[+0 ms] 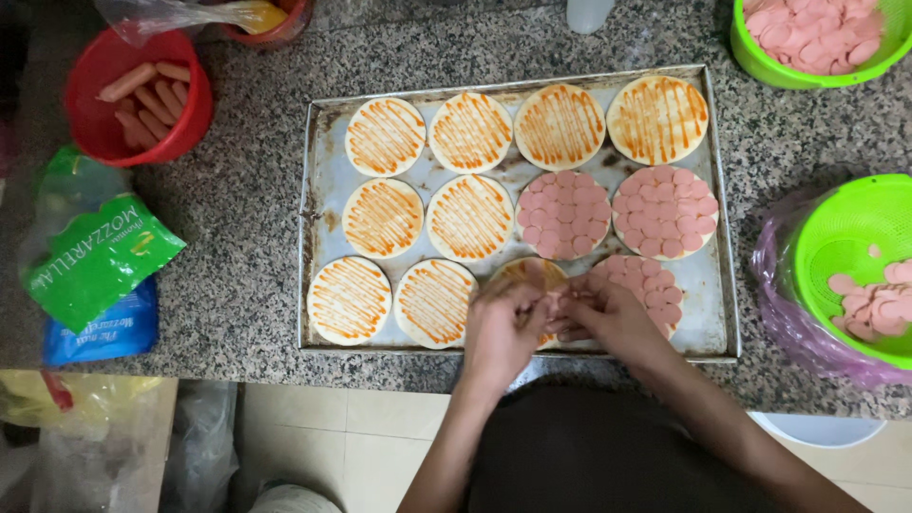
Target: The person places sliced meat onto small round dough bases arranged on a baking tray. The person uses a brush to apply sauce to the dough before adding the meat toppings.
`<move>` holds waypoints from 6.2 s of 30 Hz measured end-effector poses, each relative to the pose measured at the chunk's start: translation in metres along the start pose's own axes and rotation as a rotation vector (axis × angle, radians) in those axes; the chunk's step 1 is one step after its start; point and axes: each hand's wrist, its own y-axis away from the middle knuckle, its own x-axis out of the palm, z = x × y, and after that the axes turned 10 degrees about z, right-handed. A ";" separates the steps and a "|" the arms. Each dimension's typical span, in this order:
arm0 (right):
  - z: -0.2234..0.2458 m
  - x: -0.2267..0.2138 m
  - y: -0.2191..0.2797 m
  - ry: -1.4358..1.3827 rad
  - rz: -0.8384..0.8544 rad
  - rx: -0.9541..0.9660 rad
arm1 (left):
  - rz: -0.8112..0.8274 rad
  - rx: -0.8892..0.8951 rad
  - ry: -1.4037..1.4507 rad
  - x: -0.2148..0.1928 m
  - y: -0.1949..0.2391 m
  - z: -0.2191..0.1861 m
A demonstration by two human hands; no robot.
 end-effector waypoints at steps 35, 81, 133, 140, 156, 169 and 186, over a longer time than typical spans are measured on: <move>0.014 -0.008 0.008 0.004 -0.087 -0.039 | -0.003 -0.032 -0.382 0.015 0.006 0.014; 0.105 -0.249 0.103 1.939 -0.261 0.814 | -0.147 0.137 -0.265 0.047 0.027 -0.046; 0.001 0.001 0.050 -0.160 -0.044 0.036 | -0.172 -0.200 -0.079 -0.011 0.054 0.015; -0.043 -0.038 0.022 -0.057 -0.131 -0.061 | 0.039 -0.085 -0.182 0.011 0.039 0.022; -0.014 -0.014 0.038 -0.057 -0.122 -0.021 | -0.140 0.009 -0.568 0.034 0.033 0.033; -0.015 0.003 0.032 0.068 0.008 0.016 | -0.002 -0.092 0.096 -0.001 0.036 -0.001; -0.024 -0.011 0.030 0.056 0.001 -0.017 | -0.055 0.075 -0.474 0.023 0.051 0.025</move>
